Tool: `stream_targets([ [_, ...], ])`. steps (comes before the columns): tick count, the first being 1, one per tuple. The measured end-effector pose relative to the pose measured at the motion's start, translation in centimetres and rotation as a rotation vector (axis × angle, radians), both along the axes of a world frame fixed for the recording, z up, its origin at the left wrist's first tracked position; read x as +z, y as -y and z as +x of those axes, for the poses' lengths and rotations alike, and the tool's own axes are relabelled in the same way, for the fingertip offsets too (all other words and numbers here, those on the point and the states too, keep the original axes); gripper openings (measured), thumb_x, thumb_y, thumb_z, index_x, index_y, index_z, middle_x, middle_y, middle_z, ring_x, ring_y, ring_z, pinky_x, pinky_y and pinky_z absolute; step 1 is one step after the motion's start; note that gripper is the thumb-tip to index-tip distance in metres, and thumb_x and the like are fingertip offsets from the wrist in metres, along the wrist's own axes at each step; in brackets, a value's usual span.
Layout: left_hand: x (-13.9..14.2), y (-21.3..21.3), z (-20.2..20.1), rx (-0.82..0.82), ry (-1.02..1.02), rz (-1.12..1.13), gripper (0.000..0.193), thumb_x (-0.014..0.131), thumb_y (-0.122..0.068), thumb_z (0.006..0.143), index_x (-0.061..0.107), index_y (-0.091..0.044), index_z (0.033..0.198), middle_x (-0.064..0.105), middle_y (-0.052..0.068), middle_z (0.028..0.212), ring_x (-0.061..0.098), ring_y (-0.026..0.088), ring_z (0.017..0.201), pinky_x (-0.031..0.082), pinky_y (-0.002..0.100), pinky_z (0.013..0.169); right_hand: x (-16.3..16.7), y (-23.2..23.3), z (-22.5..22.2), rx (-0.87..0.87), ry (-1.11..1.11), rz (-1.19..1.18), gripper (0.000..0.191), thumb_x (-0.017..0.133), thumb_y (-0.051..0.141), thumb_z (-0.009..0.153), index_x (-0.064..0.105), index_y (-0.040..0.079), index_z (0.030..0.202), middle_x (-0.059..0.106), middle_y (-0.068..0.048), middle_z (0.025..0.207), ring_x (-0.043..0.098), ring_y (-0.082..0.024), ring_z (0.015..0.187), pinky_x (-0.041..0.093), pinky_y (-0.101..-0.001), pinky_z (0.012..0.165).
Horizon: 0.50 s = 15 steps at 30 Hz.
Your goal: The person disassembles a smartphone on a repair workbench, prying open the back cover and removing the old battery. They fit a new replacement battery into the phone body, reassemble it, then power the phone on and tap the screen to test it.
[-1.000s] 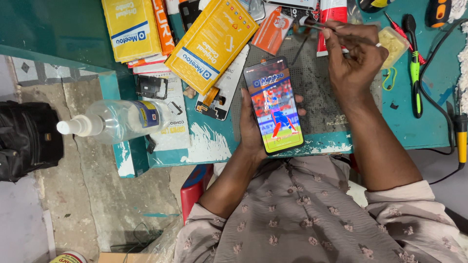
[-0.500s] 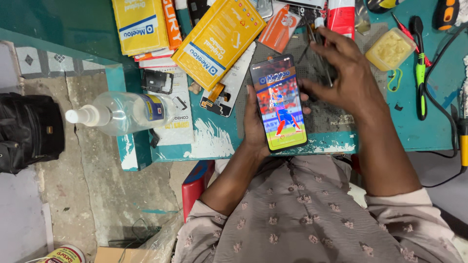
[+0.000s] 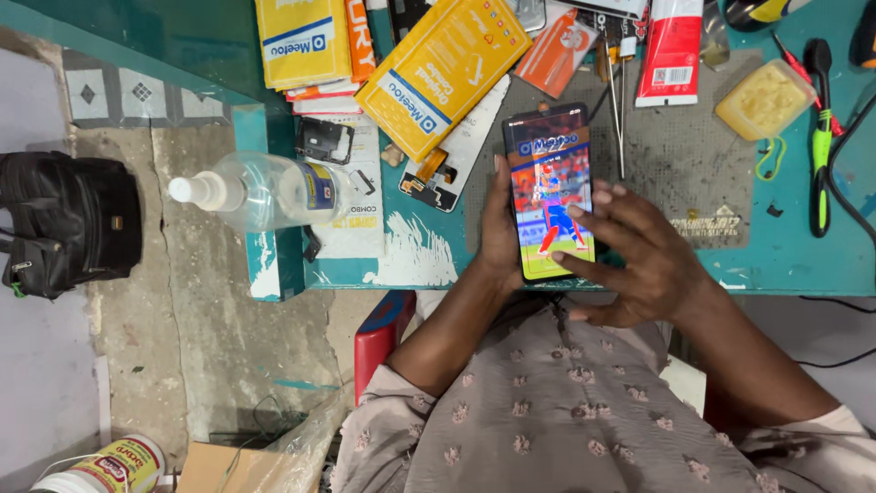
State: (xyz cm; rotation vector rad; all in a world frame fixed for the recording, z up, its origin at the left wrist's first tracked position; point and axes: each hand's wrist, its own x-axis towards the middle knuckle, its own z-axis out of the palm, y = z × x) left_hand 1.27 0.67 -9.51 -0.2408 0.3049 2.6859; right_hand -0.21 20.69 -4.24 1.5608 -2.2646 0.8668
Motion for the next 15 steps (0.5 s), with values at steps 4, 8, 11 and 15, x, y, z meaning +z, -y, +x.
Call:
stream_targets([
  [4, -0.5, 0.0, 0.3, 0.023, -0.053, 0.066, 0.085, 0.032, -0.076, 0.114, 0.045, 0.001, 0.147, 0.064, 0.024, 0.129, 0.070, 0.034, 0.111, 0.062, 0.048, 0.096, -0.6, 0.0, -1.4, -0.144, -0.017, 0.117, 0.072, 0.068, 0.072, 0.089, 0.069, 0.016, 0.134, 0.041, -0.024, 0.159, 0.031, -0.045, 0.152, 0.027, -0.0635, 0.126],
  [8, -0.2, -0.1, 0.2, -0.033, -0.091, 0.056, 0.094, 0.032, -0.079, 0.106, 0.045, 0.001, 0.153, 0.064, 0.026, 0.132, 0.071, 0.037, 0.113, 0.063, 0.051, 0.093, 0.0, 0.1, -2.3, -0.456, 0.123, 0.006, 0.096, 0.048, 0.083, 0.094, 0.053, 0.009, 0.155, 0.022, -0.035, 0.167, 0.022, -0.057, 0.157, 0.019, -0.0672, 0.127],
  [11, 0.4, 0.0, 0.2, -0.039, -0.094, 0.053, 0.092, 0.032, -0.079, 0.107, 0.044, 0.001, 0.152, 0.064, 0.028, 0.130, 0.071, 0.037, 0.114, 0.063, 0.052, 0.091, 0.3, 0.4, -1.3, -0.491, 0.201, -0.095, 0.098, 0.040, 0.085, 0.098, 0.050, 0.008, 0.159, 0.020, -0.033, 0.171, 0.021, -0.054, 0.159, 0.020, -0.0645, 0.130],
  [15, 0.8, 0.1, 0.3, -0.028, -0.092, 0.016, 0.092, 0.031, -0.079, 0.106, 0.042, 0.000, 0.152, 0.064, 0.029, 0.129, 0.071, 0.038, 0.113, 0.063, 0.052, 0.094, -0.3, 0.5, 0.6, -0.466, 0.214, -0.176, 0.099, 0.038, 0.086, 0.093, 0.056, 0.008, 0.150, 0.025, -0.031, 0.169, 0.024, -0.052, 0.160, 0.020, -0.0641, 0.129],
])
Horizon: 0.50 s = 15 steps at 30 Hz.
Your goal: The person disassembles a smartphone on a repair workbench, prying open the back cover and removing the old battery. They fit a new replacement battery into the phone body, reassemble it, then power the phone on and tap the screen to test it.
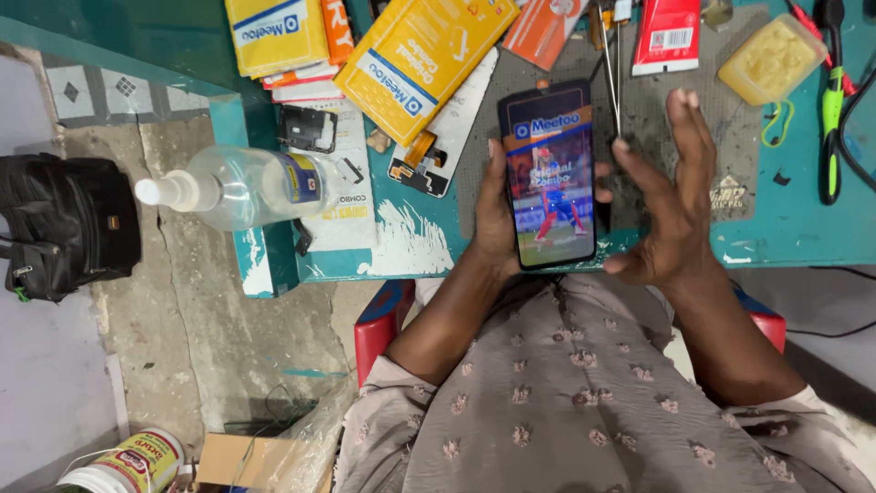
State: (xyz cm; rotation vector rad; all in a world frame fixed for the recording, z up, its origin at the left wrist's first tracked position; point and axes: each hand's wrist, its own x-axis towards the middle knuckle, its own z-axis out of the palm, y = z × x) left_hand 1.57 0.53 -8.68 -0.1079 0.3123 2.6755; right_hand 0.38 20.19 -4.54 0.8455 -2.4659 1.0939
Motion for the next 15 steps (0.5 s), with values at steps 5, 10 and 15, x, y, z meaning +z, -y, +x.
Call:
stream_targets([
  [5, 0.2, 0.1, 0.1, 0.040, -0.027, -0.026, 0.096, 0.030, -0.080, 0.107, 0.042, 0.004, 0.151, 0.064, 0.030, 0.129, 0.071, 0.036, 0.109, 0.063, 0.050, 0.094, -1.8, -0.6, 3.0, -0.008, -0.064, -0.037, 0.096, 0.039, 0.087, 0.090, 0.064, 0.006, 0.136, 0.032, -0.029, 0.163, 0.030, -0.048, 0.155, 0.023, -0.0629, 0.128],
  [10, 0.2, 0.1, 0.1, 0.064, -0.035, 0.038, 0.092, 0.030, -0.078, 0.108, 0.039, 0.001, 0.154, 0.064, 0.029, 0.129, 0.072, 0.035, 0.110, 0.064, 0.049, 0.092, -3.5, -1.2, 5.2, 0.097, -0.121, 0.110, 0.080, 0.043, 0.080, 0.097, 0.071, 0.015, 0.134, 0.033, -0.023, 0.160, 0.026, -0.042, 0.154, 0.023, -0.0630, 0.128],
  [15, 0.3, -0.1, 0.2, 0.084, -0.038, 0.080, 0.091, 0.028, -0.077, 0.110, 0.038, 0.002, 0.153, 0.063, 0.029, 0.129, 0.072, 0.035, 0.110, 0.064, 0.047, 0.089, -4.2, -1.2, 5.8, 0.111, -0.119, 0.264, 0.070, 0.044, 0.075, 0.101, 0.070, 0.021, 0.139, 0.029, -0.019, 0.163, 0.019, -0.039, 0.157, 0.019, -0.0643, 0.129],
])
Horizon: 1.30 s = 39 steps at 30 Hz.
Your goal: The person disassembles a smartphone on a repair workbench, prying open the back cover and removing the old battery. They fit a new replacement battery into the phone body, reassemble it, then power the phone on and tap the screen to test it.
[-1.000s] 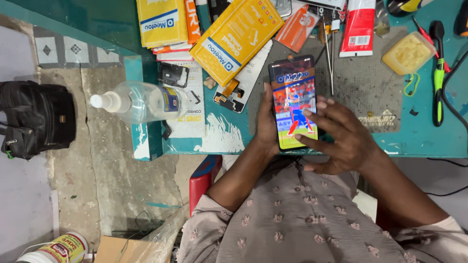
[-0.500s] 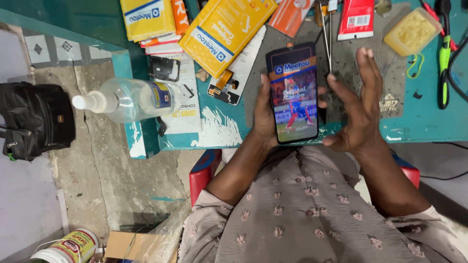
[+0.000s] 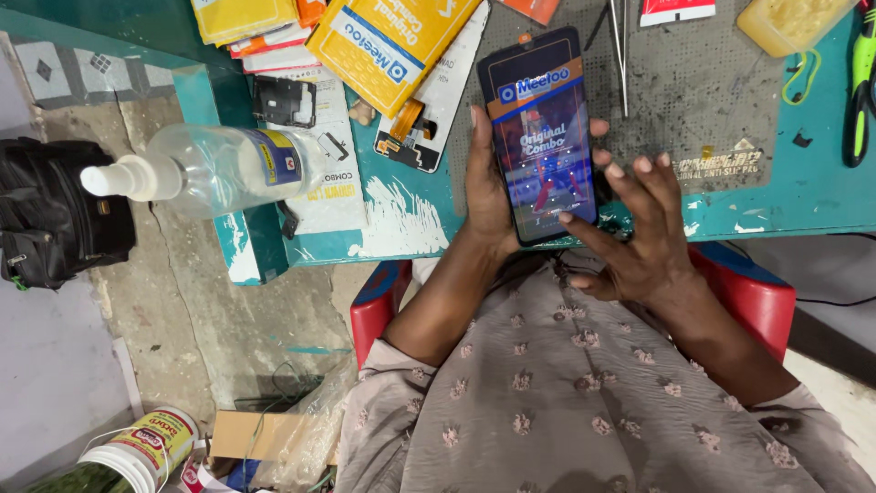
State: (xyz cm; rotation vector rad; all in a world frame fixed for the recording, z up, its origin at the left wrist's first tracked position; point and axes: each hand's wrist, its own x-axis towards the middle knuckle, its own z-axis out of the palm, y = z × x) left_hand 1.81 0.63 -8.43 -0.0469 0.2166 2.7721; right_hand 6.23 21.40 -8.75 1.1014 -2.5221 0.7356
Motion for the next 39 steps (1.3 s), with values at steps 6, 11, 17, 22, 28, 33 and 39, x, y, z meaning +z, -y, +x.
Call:
stream_targets([
  [6, -0.16, -0.11, 0.06, 0.018, -0.033, -0.012, 0.091, 0.027, -0.076, 0.112, 0.039, 0.004, 0.152, 0.064, 0.029, 0.129, 0.073, 0.034, 0.107, 0.065, 0.047, 0.089, -0.23, 0.21, 0.02, -0.012, -0.001, 0.070, 0.068, 0.043, 0.074, 0.101, 0.071, 0.026, 0.139, 0.030, -0.020, 0.163, 0.014, -0.036, 0.158, 0.018, -0.0630, 0.129],
  [11, -0.29, 0.00, -0.01, 0.008, -0.015, -0.057, 0.092, 0.027, -0.077, 0.111, 0.040, 0.004, 0.153, 0.064, 0.030, 0.128, 0.072, 0.034, 0.108, 0.065, 0.046, 0.086, -0.70, 0.10, -0.45, -0.004, -0.060, -0.101, 0.077, 0.039, 0.080, 0.100, 0.072, 0.020, 0.136, 0.030, -0.022, 0.161, 0.020, -0.038, 0.156, 0.017, -0.0606, 0.128],
  [17, -0.11, 0.00, 0.02, -0.009, -0.001, -0.060, 0.093, 0.028, -0.078, 0.108, 0.040, 0.003, 0.152, 0.063, 0.030, 0.128, 0.071, 0.035, 0.110, 0.066, 0.047, 0.083, -0.79, 0.17, -0.16, -0.102, -0.010, -0.314, 0.083, 0.040, 0.078, 0.099, 0.069, 0.007, 0.128, 0.040, -0.028, 0.154, 0.034, -0.045, 0.149, 0.029, -0.0621, 0.127],
  [22, 0.18, -0.05, -0.11, -0.001, -0.014, -0.047, 0.092, 0.029, -0.078, 0.109, 0.039, 0.002, 0.153, 0.063, 0.030, 0.130, 0.071, 0.037, 0.110, 0.065, 0.047, 0.084, -0.72, 0.41, -0.16, -0.105, -0.007, -0.313, 0.085, 0.042, 0.079, 0.098, 0.070, 0.004, 0.127, 0.042, -0.027, 0.152, 0.037, -0.045, 0.148, 0.031, -0.0619, 0.127],
  [28, 0.42, -0.01, -0.27, 0.031, -0.024, -0.083, 0.088, 0.028, -0.075, 0.111, 0.037, 0.000, 0.155, 0.062, 0.029, 0.132, 0.070, 0.037, 0.112, 0.065, 0.047, 0.087, -0.60, 0.50, -0.24, -0.109, -0.005, -0.300, 0.087, 0.043, 0.080, 0.097, 0.071, 0.004, 0.127, 0.042, -0.027, 0.151, 0.038, -0.044, 0.147, 0.032, -0.0617, 0.126],
  [33, 0.39, 0.08, -0.28, 0.066, -0.022, -0.158, 0.088, 0.028, -0.074, 0.112, 0.036, 0.001, 0.157, 0.060, 0.029, 0.137, 0.068, 0.037, 0.116, 0.064, 0.046, 0.089, -0.71, 0.60, -0.34, -0.112, -0.016, -0.299, 0.087, 0.041, 0.080, 0.098, 0.071, 0.004, 0.127, 0.043, -0.027, 0.151, 0.038, -0.044, 0.146, 0.033, -0.0619, 0.125],
  [39, 0.02, -0.01, -0.17, 0.048, -0.013, -0.061, 0.093, 0.027, -0.079, 0.106, 0.033, -0.002, 0.158, 0.056, 0.029, 0.140, 0.068, 0.037, 0.118, 0.065, 0.050, 0.090, -0.68, 0.53, -0.46, -0.122, 0.001, -0.262, 0.087, 0.040, 0.080, 0.098, 0.071, 0.004, 0.128, 0.043, -0.028, 0.151, 0.038, -0.045, 0.147, 0.031, -0.0627, 0.126],
])
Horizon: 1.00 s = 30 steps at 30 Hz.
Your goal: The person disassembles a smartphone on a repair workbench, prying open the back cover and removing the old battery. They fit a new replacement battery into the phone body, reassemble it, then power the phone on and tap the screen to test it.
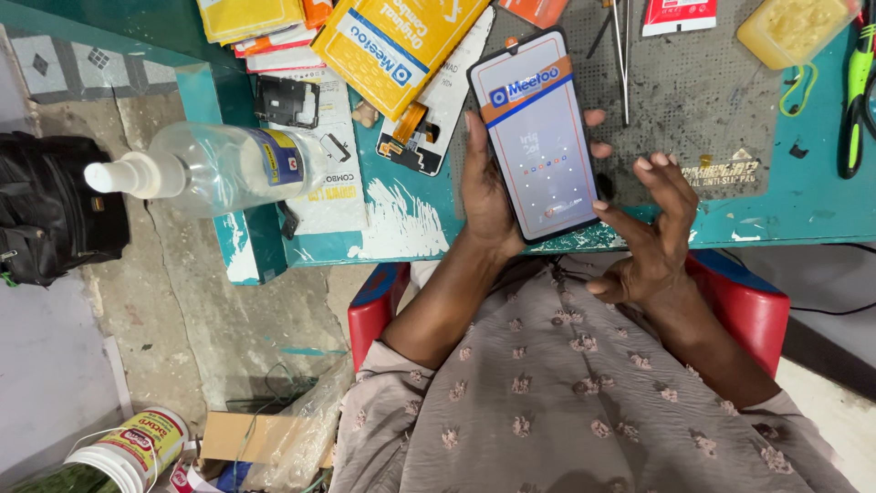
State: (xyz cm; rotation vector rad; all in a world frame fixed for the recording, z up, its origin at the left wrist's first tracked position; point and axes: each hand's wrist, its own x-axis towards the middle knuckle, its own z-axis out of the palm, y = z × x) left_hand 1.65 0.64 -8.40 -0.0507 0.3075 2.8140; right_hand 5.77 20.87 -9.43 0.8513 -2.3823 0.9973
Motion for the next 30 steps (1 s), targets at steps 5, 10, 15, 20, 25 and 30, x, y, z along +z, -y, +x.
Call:
stream_targets([
  [5, -0.4, 0.0, 0.1, 0.048, -0.022, -0.051, 0.095, 0.026, -0.080, 0.106, 0.031, -0.001, 0.160, 0.054, 0.030, 0.142, 0.066, 0.038, 0.119, 0.064, 0.048, 0.086, 0.7, 0.4, -0.2, 0.002, -0.005, 0.032, 0.085, 0.042, 0.079, 0.098, 0.068, 0.005, 0.131, 0.043, -0.028, 0.152, 0.038, -0.045, 0.148, 0.030, -0.0640, 0.125],
  [10, -0.7, 0.0, 0.3, 0.025, -0.026, -0.048, 0.096, 0.025, -0.080, 0.107, 0.031, -0.001, 0.160, 0.054, 0.030, 0.144, 0.066, 0.039, 0.121, 0.062, 0.047, 0.094, 2.3, 1.8, 0.2, -0.031, 0.058, 0.214, 0.086, 0.042, 0.081, 0.097, 0.060, 0.013, 0.147, 0.030, -0.030, 0.161, 0.023, -0.049, 0.153, 0.020, -0.0692, 0.126],
  [15, -0.9, -0.1, 0.5, 0.016, -0.040, -0.015, 0.094, 0.023, -0.079, 0.109, 0.031, 0.000, 0.160, 0.053, 0.029, 0.146, 0.065, 0.038, 0.122, 0.060, 0.047, 0.098, 3.6, 3.5, 0.2, -0.040, 0.106, 0.331, 0.085, 0.044, 0.082, 0.098, 0.054, 0.020, 0.156, 0.020, -0.030, 0.166, 0.013, -0.050, 0.157, 0.014, -0.0725, 0.127],
  [20, -1.0, -0.1, 0.4, 0.010, -0.004, -0.008, 0.095, 0.024, -0.079, 0.108, 0.031, 0.001, 0.160, 0.053, 0.030, 0.145, 0.062, 0.036, 0.127, 0.056, 0.047, 0.106, 4.0, 4.1, -0.1, -0.043, 0.127, 0.368, 0.086, 0.041, 0.082, 0.099, 0.054, 0.021, 0.159, 0.018, -0.031, 0.167, 0.011, -0.050, 0.157, 0.009, -0.0717, 0.126],
  [25, -1.3, -0.3, 0.4, 0.024, -0.087, 0.039, 0.091, 0.024, -0.076, 0.112, 0.035, 0.002, 0.157, 0.057, 0.029, 0.144, 0.063, 0.037, 0.129, 0.054, 0.049, 0.108, 4.2, 4.3, -0.3, -0.052, 0.162, 0.375, 0.088, 0.039, 0.083, 0.098, 0.050, 0.021, 0.160, 0.016, -0.032, 0.167, 0.008, -0.051, 0.156, 0.004, -0.0734, 0.125],
  [30, -1.5, 0.0, 0.8, 0.013, 0.020, 0.007, 0.090, 0.026, -0.074, 0.113, 0.039, 0.005, 0.154, 0.057, 0.026, 0.143, 0.062, 0.034, 0.129, 0.052, 0.047, 0.111, 4.5, 4.9, -0.6, -0.030, 0.179, 0.418, 0.088, 0.042, 0.083, 0.099, 0.044, 0.023, 0.163, 0.013, -0.035, 0.166, 0.003, -0.053, 0.155, 0.001, -0.0766, 0.122],
])
